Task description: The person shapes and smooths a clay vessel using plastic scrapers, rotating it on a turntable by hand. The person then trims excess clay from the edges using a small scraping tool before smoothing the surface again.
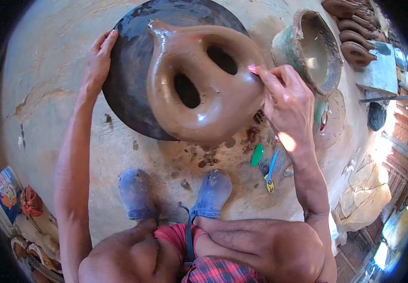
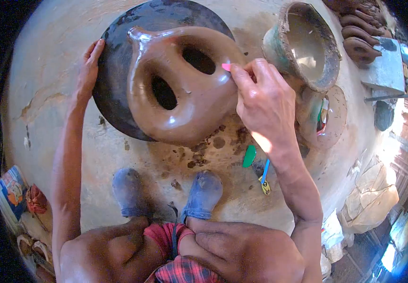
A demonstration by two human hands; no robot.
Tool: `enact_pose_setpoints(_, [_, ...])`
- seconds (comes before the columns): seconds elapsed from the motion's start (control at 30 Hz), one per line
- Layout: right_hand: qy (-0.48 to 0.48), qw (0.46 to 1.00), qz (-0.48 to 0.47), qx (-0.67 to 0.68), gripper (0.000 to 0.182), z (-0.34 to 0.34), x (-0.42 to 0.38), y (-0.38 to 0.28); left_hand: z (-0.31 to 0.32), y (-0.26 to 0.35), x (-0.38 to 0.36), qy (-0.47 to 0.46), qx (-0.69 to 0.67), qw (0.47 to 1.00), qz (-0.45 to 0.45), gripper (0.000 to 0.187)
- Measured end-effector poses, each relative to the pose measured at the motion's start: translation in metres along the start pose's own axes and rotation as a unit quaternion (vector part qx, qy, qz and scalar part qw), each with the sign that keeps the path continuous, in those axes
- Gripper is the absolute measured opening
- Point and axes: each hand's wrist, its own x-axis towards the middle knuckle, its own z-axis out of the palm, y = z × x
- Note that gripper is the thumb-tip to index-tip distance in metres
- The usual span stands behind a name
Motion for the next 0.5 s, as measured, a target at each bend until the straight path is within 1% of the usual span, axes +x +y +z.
enact_pose_setpoints(0.07, [-0.011, 1.000, 0.007, -0.002, 0.033, -0.004, 0.004, -0.007, -0.002, -0.018, -0.006, 0.030, -0.002, 0.999, 0.016, 0.057])
enact_pose_setpoints(0.13, [-0.047, 0.997, 0.040, -0.038, 0.034, -0.006, 0.010, -0.013, 0.002, -0.008, -0.030, 0.077, 0.017, 0.997, 0.023, 0.056])
enact_pose_setpoints(0.2, [-0.042, 0.998, 0.041, -0.027, 0.031, -0.010, 0.016, -0.022, 0.002, -0.011, -0.043, 0.081, 0.000, 0.997, 0.016, 0.055])
enact_pose_setpoints(0.27, [-0.067, 0.997, 0.031, 0.025, 0.027, -0.017, 0.022, -0.031, 0.010, -0.007, -0.065, 0.131, -0.011, 0.991, -0.006, 0.053])
enact_pose_setpoints(0.3, [-0.069, 0.997, 0.024, 0.025, 0.027, -0.017, 0.026, -0.035, 0.013, -0.009, -0.072, 0.132, -0.036, 0.991, 0.000, 0.051])
enact_pose_setpoints(0.37, [0.034, 0.991, 0.055, 0.118, 0.022, -0.015, 0.034, -0.045, 0.020, -0.011, -0.085, 0.154, -0.043, 0.987, -0.004, 0.051])
enact_pose_setpoints(0.4, [0.031, 0.991, 0.050, 0.119, 0.022, -0.010, 0.036, -0.051, 0.022, -0.014, -0.091, 0.169, -0.048, 0.984, -0.004, 0.051])
enact_pose_setpoints(0.43, [0.067, 0.984, 0.053, 0.157, 0.021, -0.001, 0.039, -0.056, 0.023, -0.020, -0.094, 0.177, -0.017, 0.984, 0.001, 0.051])
enact_pose_setpoints(0.47, [0.104, 0.973, 0.057, 0.196, 0.021, 0.010, 0.041, -0.060, 0.024, -0.023, -0.098, 0.180, -0.018, 0.983, 0.000, 0.051])
enact_pose_setpoints(0.5, [0.127, 0.968, 0.024, 0.216, 0.019, 0.024, 0.042, -0.062, 0.027, -0.022, -0.104, 0.189, -0.016, 0.982, 0.002, 0.052])
